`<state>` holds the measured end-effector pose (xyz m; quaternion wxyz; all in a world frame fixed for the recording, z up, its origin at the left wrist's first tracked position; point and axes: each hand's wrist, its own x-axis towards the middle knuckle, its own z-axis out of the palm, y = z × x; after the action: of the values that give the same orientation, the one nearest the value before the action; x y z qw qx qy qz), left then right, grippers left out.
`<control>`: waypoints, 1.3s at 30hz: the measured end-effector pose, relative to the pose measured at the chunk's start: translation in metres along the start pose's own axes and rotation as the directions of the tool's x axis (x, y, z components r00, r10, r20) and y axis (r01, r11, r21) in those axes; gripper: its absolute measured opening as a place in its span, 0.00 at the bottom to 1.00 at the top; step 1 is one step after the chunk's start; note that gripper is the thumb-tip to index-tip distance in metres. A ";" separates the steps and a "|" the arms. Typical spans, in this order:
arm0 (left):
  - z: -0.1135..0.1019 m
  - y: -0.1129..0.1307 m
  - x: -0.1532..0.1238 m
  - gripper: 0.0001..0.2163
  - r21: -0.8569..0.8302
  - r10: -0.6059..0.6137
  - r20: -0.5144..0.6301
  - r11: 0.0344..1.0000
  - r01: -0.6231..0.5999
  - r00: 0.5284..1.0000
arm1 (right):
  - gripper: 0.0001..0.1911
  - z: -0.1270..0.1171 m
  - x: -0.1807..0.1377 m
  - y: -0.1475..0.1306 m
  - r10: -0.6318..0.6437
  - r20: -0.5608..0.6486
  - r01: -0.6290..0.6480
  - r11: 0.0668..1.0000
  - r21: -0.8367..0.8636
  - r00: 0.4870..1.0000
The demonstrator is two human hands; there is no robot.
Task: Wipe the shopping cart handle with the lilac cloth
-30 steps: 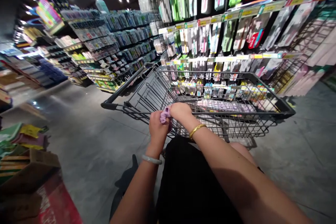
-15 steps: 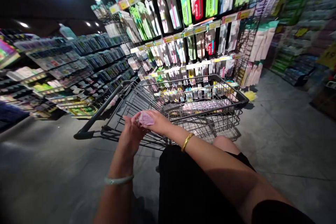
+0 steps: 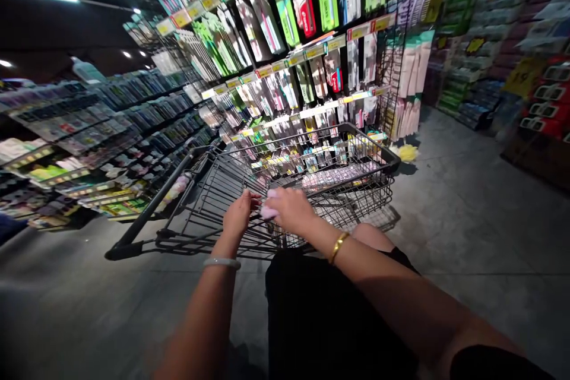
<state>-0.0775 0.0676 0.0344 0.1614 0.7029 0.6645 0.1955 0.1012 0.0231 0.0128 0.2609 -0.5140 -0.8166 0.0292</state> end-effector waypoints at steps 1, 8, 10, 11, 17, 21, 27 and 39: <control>0.001 0.003 0.000 0.34 0.089 -0.014 0.047 0.996 0.010 0.999 | 0.18 -0.002 -0.003 0.007 0.066 -0.031 -0.066 0.998 0.001 0.997; 0.003 0.024 0.009 0.42 0.392 -0.153 0.259 0.919 0.041 0.954 | 0.16 0.010 -0.002 -0.013 0.084 -0.094 -0.088 0.996 -0.035 0.992; 0.002 0.023 0.011 0.42 0.410 -0.164 0.279 0.911 0.037 0.946 | 0.16 0.005 -0.005 -0.003 0.011 -0.054 -0.012 0.999 -0.032 0.999; 0.002 0.021 0.011 0.42 0.416 -0.172 0.284 0.908 0.040 0.943 | 0.16 0.001 -0.009 0.007 0.000 -0.043 -0.001 0.999 -0.032 0.999; 0.010 0.017 0.018 0.40 0.411 -0.207 0.300 0.909 0.070 0.931 | 0.16 -0.021 -0.031 0.071 0.221 -0.134 -0.230 0.971 -0.061 0.966; 0.015 0.016 0.026 0.39 0.375 -0.237 0.390 0.923 0.081 0.890 | 0.16 -0.013 -0.017 0.049 0.335 -0.135 -0.349 0.932 -0.099 0.933; 0.008 0.011 0.029 0.38 0.313 -0.239 0.460 0.945 0.096 0.855 | 0.16 -0.018 -0.013 0.034 0.128 -0.038 -0.131 0.987 -0.094 0.991; -0.001 0.026 0.025 0.32 0.473 -0.159 0.306 0.881 -0.004 0.939 | 0.18 -0.041 -0.028 0.100 0.443 -0.111 -0.457 0.862 -0.218 0.889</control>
<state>-0.0542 0.0906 0.0493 0.1064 0.7163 0.6824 -0.0994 0.2114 0.0369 0.0051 0.2065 -0.7185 -0.6637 -0.0237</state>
